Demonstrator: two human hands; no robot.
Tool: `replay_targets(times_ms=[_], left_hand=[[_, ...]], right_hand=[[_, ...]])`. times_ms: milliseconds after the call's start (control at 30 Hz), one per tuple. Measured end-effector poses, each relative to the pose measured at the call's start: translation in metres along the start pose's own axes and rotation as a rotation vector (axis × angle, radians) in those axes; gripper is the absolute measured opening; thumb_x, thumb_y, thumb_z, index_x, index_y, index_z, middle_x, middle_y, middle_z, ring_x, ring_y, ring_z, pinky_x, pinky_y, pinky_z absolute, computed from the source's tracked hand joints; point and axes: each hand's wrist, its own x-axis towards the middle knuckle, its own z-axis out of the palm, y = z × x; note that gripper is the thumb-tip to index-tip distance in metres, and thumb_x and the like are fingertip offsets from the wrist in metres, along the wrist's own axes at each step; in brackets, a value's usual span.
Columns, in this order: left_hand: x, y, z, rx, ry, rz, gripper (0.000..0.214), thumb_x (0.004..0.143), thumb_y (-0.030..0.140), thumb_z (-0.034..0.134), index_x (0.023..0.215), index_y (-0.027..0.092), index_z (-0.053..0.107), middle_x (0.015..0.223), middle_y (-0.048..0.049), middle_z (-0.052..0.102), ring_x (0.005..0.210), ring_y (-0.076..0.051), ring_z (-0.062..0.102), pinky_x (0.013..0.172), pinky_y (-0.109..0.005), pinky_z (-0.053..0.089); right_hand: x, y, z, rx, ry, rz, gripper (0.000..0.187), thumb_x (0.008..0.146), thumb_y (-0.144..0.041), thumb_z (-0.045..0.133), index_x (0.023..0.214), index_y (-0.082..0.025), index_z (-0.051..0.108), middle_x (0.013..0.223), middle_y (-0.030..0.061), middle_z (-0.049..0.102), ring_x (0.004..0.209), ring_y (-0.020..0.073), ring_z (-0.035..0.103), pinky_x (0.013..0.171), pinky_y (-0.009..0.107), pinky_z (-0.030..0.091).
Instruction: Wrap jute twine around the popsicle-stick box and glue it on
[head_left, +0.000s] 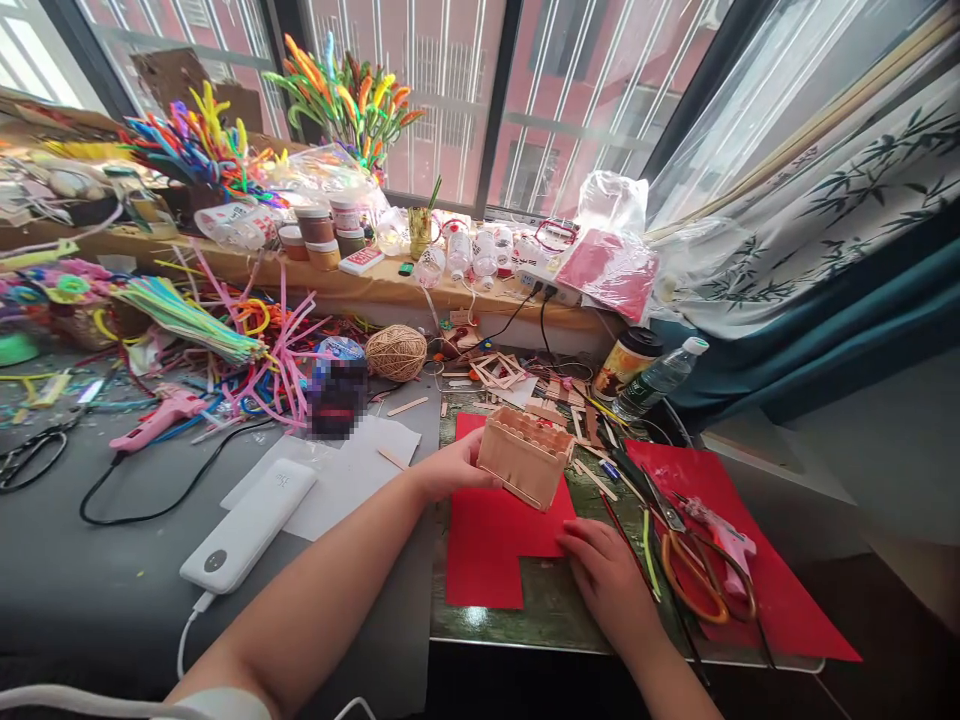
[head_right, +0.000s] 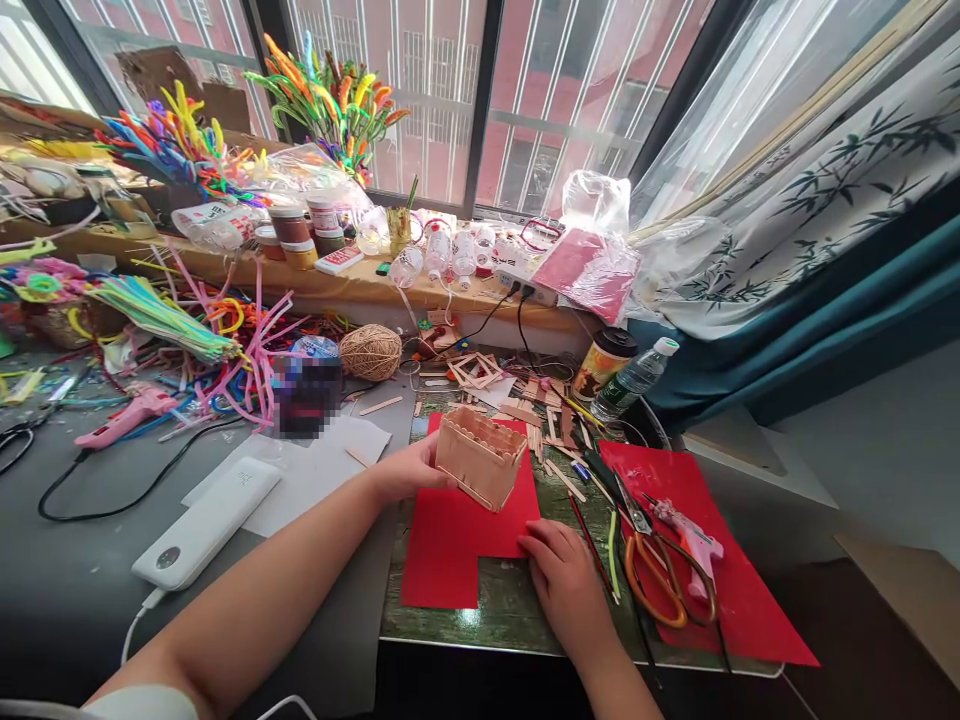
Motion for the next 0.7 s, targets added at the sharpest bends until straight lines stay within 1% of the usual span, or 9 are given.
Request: replay_targets(times_ms=[100,200,267,367,467,533,633,700], left_hand=[[0.003,-0.004,0.0,0.09,0.043,-0.007,0.086,0.069,0.033,0.094,0.143,0.026,0.051,0.147,-0.0153,0.062,0.137,-0.038,0.058,0.105,-0.048,0.05],[0.005,-0.01,0.001,0.227,0.09,-0.014,0.078,0.068,0.032,0.094,0.136,0.024,0.055,0.139,-0.0143,0.066,0.131,-0.037,0.061,0.101,-0.045,0.051],[0.005,-0.012,0.004,0.33,0.119,-0.013,0.072,0.067,0.031,0.094,0.13,0.023,0.058,0.13,-0.0124,0.069,0.124,-0.035,0.065,0.097,-0.042,0.052],[0.003,-0.011,0.01,0.463,0.151,-0.001,0.07,0.07,0.03,0.091,0.132,0.026,0.058,0.125,-0.0084,0.07,0.114,-0.032,0.067,0.093,-0.039,0.051],[0.001,-0.007,0.016,0.559,0.145,0.005,0.066,0.069,0.027,0.089,0.13,0.027,0.063,0.123,-0.0065,0.071,0.109,-0.032,0.068,0.091,-0.038,0.051],[0.0,-0.004,0.019,0.602,0.123,0.005,0.066,0.066,0.029,0.091,0.126,0.027,0.066,0.121,-0.0071,0.072,0.106,-0.033,0.069,0.089,-0.039,0.052],[0.0,0.001,0.022,0.657,0.112,0.026,0.073,0.065,0.034,0.093,0.131,0.028,0.063,0.127,-0.0085,0.069,0.11,-0.035,0.069,0.088,-0.039,0.054],[-0.001,0.005,0.023,0.748,0.113,0.059,0.069,0.068,0.036,0.09,0.131,0.027,0.062,0.128,-0.0083,0.069,0.112,-0.034,0.068,0.089,-0.038,0.054]], right_hand=[[0.001,0.003,0.005,0.051,-0.041,0.077,0.03,0.101,-0.012,0.053,0.118,-0.025,0.073,0.124,0.0125,0.072,0.117,0.0308,0.067,0.097,0.056,0.061],[0.0,0.006,0.005,0.075,-0.037,0.132,0.028,0.101,-0.013,0.053,0.12,-0.023,0.072,0.126,0.0136,0.07,0.119,0.0307,0.065,0.1,0.056,0.059],[-0.001,0.009,0.005,0.047,-0.004,0.184,0.027,0.1,-0.015,0.054,0.119,-0.022,0.072,0.125,0.0136,0.071,0.119,0.0315,0.065,0.102,0.058,0.057],[-0.003,0.012,0.006,-0.039,0.066,0.273,0.028,0.1,-0.015,0.052,0.118,-0.022,0.073,0.122,0.0135,0.072,0.117,0.0333,0.064,0.103,0.061,0.054],[-0.002,0.012,0.006,-0.077,0.083,0.34,0.031,0.099,-0.014,0.051,0.12,-0.02,0.073,0.123,0.014,0.072,0.118,0.0335,0.064,0.104,0.06,0.054],[0.0,0.01,0.005,-0.079,0.071,0.355,0.033,0.098,-0.012,0.05,0.122,-0.019,0.072,0.124,0.0145,0.071,0.12,0.0332,0.062,0.105,0.058,0.053],[0.001,0.003,-0.003,-0.091,0.088,0.345,0.035,0.098,-0.011,0.049,0.124,-0.019,0.07,0.125,0.0154,0.069,0.122,0.0335,0.061,0.106,0.058,0.052],[-0.002,-0.007,-0.01,-0.065,0.074,0.275,0.033,0.098,-0.013,0.052,0.125,-0.02,0.07,0.128,0.0151,0.068,0.124,0.0333,0.06,0.107,0.058,0.05]])
